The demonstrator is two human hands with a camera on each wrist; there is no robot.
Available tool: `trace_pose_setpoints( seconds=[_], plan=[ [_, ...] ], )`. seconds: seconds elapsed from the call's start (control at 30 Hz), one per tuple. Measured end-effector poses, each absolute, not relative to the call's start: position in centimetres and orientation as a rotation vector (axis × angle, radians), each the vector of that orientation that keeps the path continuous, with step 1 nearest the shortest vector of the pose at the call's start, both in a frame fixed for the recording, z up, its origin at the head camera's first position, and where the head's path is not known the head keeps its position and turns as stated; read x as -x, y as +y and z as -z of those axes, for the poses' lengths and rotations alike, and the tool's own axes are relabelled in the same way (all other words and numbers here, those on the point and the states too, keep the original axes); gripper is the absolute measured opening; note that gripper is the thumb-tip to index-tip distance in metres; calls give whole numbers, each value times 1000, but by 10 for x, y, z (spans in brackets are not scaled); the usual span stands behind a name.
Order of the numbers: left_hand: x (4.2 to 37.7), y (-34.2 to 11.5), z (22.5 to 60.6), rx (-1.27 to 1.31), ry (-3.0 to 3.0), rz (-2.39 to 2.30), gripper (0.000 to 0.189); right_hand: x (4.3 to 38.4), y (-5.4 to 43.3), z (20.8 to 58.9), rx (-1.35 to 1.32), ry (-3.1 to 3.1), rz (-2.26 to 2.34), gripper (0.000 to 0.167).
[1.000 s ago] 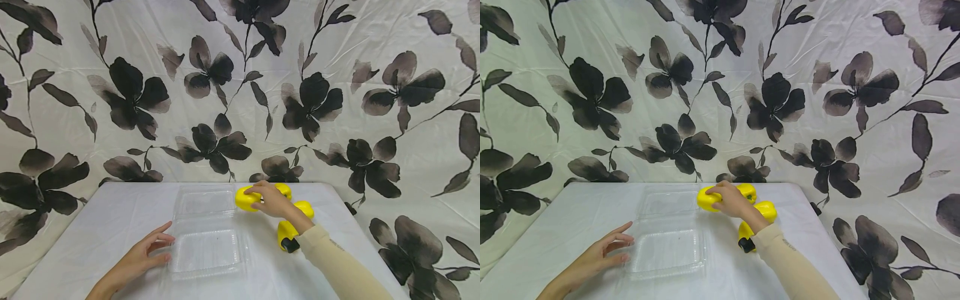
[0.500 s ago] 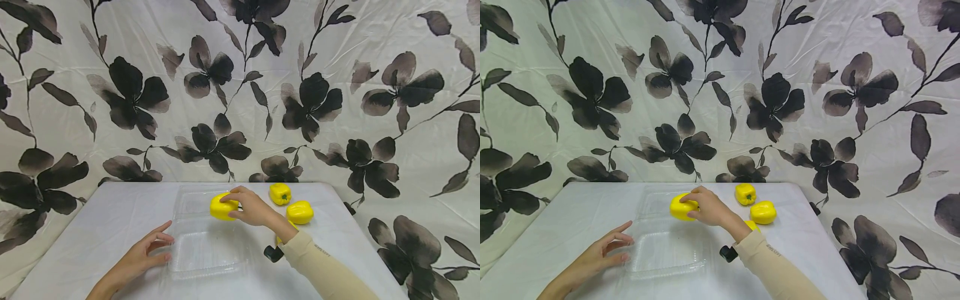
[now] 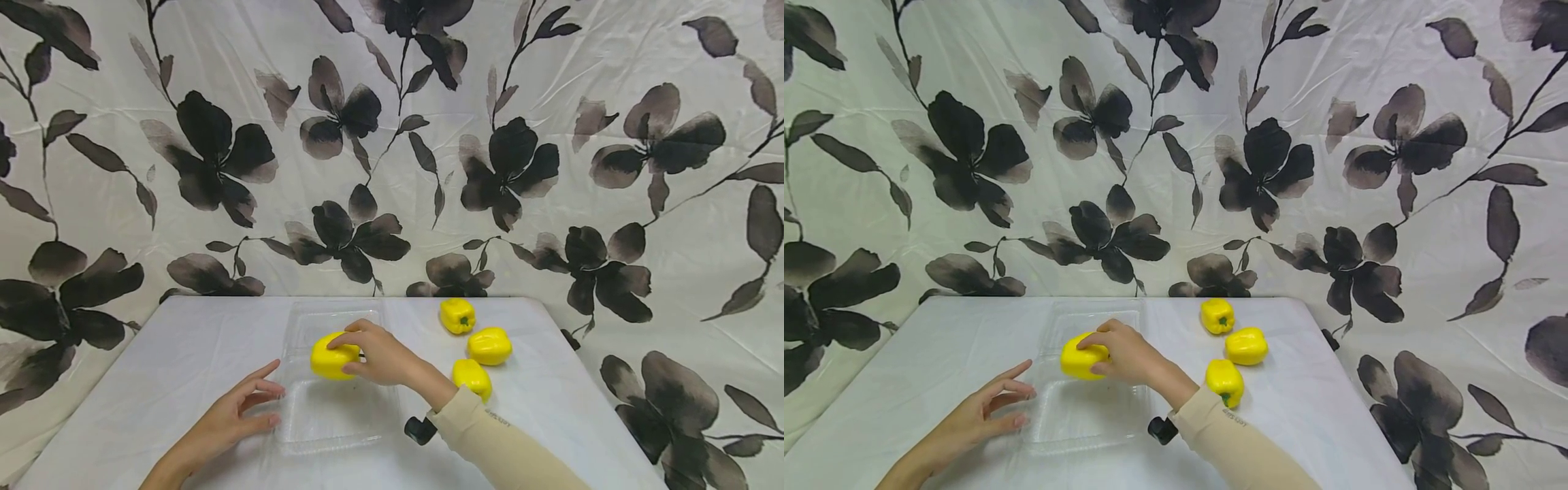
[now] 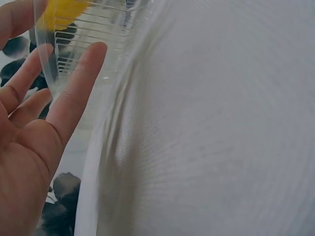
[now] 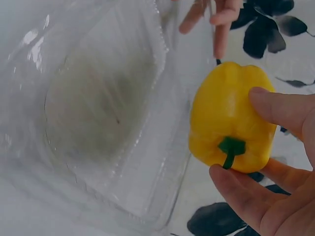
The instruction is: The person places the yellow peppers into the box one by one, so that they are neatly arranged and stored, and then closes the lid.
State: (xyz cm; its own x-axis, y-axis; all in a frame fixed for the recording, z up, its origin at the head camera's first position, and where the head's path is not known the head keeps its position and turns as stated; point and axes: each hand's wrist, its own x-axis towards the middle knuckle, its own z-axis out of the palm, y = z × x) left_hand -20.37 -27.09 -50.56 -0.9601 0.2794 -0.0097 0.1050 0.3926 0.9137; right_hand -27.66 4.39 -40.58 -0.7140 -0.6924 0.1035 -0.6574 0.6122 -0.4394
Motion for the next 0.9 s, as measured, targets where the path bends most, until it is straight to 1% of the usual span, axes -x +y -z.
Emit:
trace_pose_setpoints(
  seconds=[0.57, 0.9],
  plan=[
    [201, -270, 507, -310, 2486, -1645, 43, 269, 18, 428, 1187, 2746, 642, 40],
    [201, -272, 508, -383, 2451, -1674, 42, 269, 10, 441, 1190, 2748, 641, 39]
  ],
)
